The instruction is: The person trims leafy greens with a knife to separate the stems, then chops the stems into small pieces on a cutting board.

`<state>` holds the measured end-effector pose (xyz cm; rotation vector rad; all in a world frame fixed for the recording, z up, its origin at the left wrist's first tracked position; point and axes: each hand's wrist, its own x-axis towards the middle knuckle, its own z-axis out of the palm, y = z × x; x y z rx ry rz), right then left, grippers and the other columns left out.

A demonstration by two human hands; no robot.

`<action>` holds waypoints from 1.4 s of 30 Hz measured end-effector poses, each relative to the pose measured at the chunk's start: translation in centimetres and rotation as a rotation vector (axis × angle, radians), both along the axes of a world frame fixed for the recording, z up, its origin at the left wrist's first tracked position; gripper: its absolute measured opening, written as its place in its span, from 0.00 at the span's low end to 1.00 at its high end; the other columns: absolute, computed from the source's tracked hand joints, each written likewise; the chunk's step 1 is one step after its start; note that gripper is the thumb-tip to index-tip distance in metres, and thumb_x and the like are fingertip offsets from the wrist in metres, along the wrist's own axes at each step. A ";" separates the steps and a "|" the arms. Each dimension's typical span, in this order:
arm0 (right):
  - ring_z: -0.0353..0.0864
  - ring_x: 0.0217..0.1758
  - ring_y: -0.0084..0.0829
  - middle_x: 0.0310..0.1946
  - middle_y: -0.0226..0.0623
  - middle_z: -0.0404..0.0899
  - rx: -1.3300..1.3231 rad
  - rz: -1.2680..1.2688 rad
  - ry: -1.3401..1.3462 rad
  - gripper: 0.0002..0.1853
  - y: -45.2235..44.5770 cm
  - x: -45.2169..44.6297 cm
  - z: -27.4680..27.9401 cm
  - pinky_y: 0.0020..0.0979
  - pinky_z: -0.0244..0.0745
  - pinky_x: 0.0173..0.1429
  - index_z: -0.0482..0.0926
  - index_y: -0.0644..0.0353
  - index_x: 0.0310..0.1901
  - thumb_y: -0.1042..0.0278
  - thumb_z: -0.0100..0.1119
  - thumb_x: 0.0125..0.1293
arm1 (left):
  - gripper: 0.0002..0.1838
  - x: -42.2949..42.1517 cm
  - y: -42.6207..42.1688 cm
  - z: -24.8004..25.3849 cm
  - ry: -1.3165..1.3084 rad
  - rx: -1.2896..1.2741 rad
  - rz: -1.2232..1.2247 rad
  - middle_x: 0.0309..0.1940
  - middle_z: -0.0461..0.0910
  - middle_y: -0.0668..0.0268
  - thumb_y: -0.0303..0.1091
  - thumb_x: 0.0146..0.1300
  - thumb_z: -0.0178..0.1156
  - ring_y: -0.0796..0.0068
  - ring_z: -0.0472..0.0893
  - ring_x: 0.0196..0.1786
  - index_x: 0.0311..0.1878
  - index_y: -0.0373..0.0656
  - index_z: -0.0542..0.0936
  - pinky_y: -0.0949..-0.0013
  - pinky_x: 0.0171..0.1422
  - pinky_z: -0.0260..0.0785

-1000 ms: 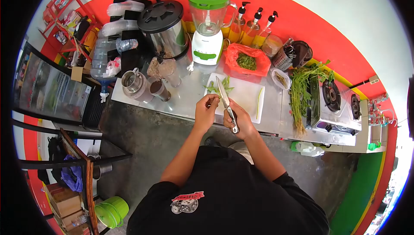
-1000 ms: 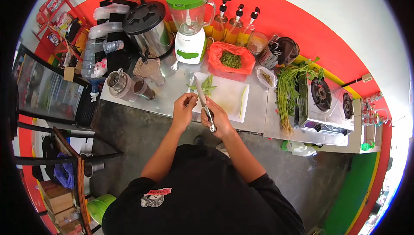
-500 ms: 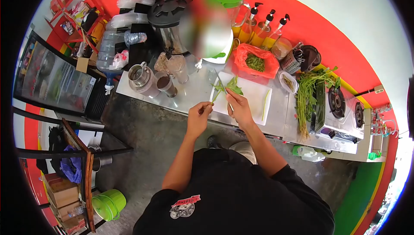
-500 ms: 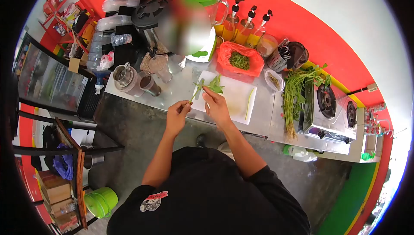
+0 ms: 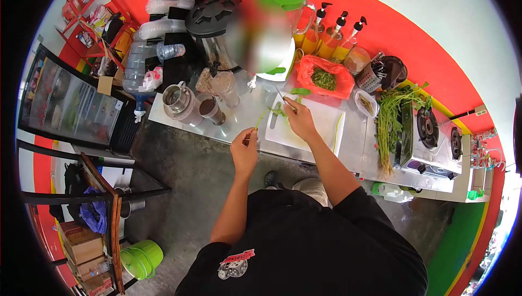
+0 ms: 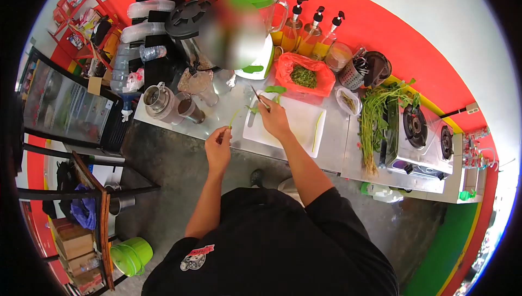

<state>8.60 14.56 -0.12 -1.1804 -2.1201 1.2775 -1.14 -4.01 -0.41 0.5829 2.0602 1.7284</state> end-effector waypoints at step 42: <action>0.60 0.15 0.17 0.15 0.25 0.66 -0.549 -0.483 0.370 0.21 2.6 23.7 -3.2 0.24 0.56 0.21 0.78 0.67 0.59 0.57 0.48 0.81 | 0.13 14.4 19.7 -6.3 0.528 -0.431 -0.551 0.48 0.84 0.59 0.31 0.59 0.70 0.54 0.81 0.52 0.47 0.42 0.85 0.55 0.55 0.75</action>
